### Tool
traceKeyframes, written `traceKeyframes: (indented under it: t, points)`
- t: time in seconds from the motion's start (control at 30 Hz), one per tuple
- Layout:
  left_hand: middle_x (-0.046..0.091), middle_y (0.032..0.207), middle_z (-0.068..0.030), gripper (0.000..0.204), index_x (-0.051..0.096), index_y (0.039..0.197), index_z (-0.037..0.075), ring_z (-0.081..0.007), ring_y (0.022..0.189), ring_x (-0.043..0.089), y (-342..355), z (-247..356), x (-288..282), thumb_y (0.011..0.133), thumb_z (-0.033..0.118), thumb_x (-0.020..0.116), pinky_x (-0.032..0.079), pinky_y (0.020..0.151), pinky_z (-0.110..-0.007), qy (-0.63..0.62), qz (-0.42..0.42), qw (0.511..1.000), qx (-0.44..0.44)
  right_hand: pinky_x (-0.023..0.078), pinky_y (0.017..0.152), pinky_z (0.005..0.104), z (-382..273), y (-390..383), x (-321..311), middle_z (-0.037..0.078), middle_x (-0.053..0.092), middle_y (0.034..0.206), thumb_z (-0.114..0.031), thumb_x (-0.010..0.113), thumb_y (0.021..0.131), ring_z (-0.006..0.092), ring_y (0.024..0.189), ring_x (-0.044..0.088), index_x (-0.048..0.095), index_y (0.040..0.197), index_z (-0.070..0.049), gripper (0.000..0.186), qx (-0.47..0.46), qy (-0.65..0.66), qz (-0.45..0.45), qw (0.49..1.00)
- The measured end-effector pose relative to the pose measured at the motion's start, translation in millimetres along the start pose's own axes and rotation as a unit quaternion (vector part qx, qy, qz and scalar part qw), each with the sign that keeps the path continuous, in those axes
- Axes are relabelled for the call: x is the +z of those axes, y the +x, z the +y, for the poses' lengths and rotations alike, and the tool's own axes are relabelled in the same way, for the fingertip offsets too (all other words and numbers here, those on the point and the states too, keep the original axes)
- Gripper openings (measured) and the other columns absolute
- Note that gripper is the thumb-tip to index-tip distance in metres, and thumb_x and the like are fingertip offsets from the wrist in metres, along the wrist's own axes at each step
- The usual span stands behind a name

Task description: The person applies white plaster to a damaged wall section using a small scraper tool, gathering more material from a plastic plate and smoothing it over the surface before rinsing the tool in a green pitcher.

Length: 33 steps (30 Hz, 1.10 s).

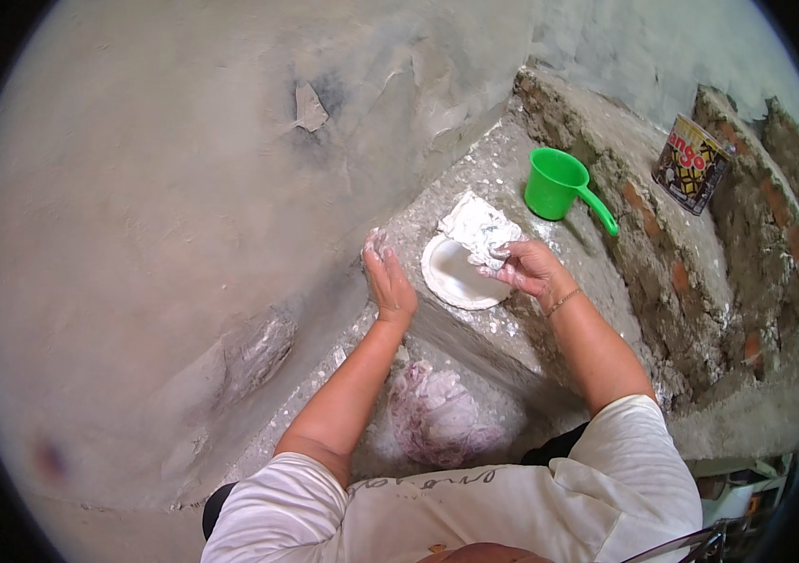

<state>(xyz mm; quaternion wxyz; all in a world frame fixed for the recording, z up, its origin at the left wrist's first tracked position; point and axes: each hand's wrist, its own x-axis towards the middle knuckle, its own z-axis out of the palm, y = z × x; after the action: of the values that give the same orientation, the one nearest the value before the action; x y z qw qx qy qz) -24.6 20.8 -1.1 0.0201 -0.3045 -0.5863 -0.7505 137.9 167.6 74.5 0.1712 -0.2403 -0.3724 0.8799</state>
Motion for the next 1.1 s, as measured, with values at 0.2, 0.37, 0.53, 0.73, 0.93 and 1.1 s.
traceKeyframes:
  t: [0.2, 0.37, 0.53, 0.73, 0.93, 1.1]
  points:
    - [0.037, 0.128, -0.0271, 0.055, 0.024, 0.132, -0.009, -0.0367, 0.119, 0.037, -9, -24, 1, 0.086, 0.015, 0.042, 0.026, 0.103, -0.041, 0.112, -0.034, 0.989, 0.088, 0.051, 0.086, 0.0501, -11, 9, 7, 0.022, 0.055, 0.108, 0.0, 0.05, 0.084, 0.034, 0.1, 0.056, 0.047, 0.112, 0.009, 0.03, -0.037, 0.048, -0.031, 0.998]
    - [0.034, 0.13, -0.0285, 0.06, 0.024, 0.132, -0.01, -0.041, 0.121, 0.034, -3, -40, 4, 0.083, 0.017, 0.046, 0.022, 0.105, -0.044, 0.191, -0.085, 0.969, 0.133, 0.055, 0.076, 0.0429, -34, 28, 18, 0.021, 0.055, 0.102, -0.004, 0.05, 0.087, 0.0331, 0.092, 0.059, 0.048, 0.108, 0.01, 0.025, -0.091, 0.029, 0.01, 0.995]
    - [0.033, 0.13, -0.0299, 0.058, 0.025, 0.13, -0.011, -0.0436, 0.12, 0.033, 1, -55, 12, 0.083, 0.018, 0.044, 0.022, 0.105, -0.047, 0.216, -0.097, 0.962, 0.137, 0.059, 0.065, 0.0387, -68, 84, 18, 0.02, 0.052, 0.097, -0.001, 0.048, 0.086, 0.0309, 0.085, 0.06, 0.043, 0.103, 0.014, 0.023, -0.207, -0.028, 0.084, 0.974]
    - [0.039, 0.126, -0.0299, 0.056, 0.031, 0.128, -0.011, -0.0457, 0.117, 0.038, 2, -55, 13, 0.084, 0.023, 0.043, 0.026, 0.103, -0.047, 0.226, -0.081, 0.96, 0.143, 0.049, 0.057, 0.0373, -73, 144, 57, 0.018, 0.062, 0.084, -0.009, 0.063, 0.074, 0.0254, 0.078, 0.064, 0.057, 0.085, 0.01, 0.023, -0.437, -0.293, 0.286, 0.801]
    - [0.041, 0.125, -0.03, 0.055, 0.034, 0.126, -0.01, -0.0458, 0.116, 0.039, 3, -54, 13, 0.083, 0.022, 0.043, 0.028, 0.102, -0.047, 0.242, -0.093, 0.953, 0.157, 0.045, 0.074, 0.0445, -69, 196, 76, 0.022, 0.059, 0.085, -0.009, 0.063, 0.07, 0.0411, 0.08, 0.058, 0.059, 0.088, 0.006, 0.024, -0.517, -0.44, 0.378, 0.629]
    - [0.041, 0.125, -0.0295, 0.055, 0.034, 0.127, -0.008, -0.0455, 0.117, 0.039, 4, -58, 16, 0.082, 0.022, 0.044, 0.027, 0.102, -0.047, 0.255, -0.089, 0.949, 0.162, 0.044, 0.083, 0.0437, -56, 222, 90, 0.026, 0.053, 0.099, -0.006, 0.057, 0.074, 0.041, 0.095, 0.053, 0.056, 0.098, 0.003, 0.026, -0.46, -0.585, 0.283, 0.606]
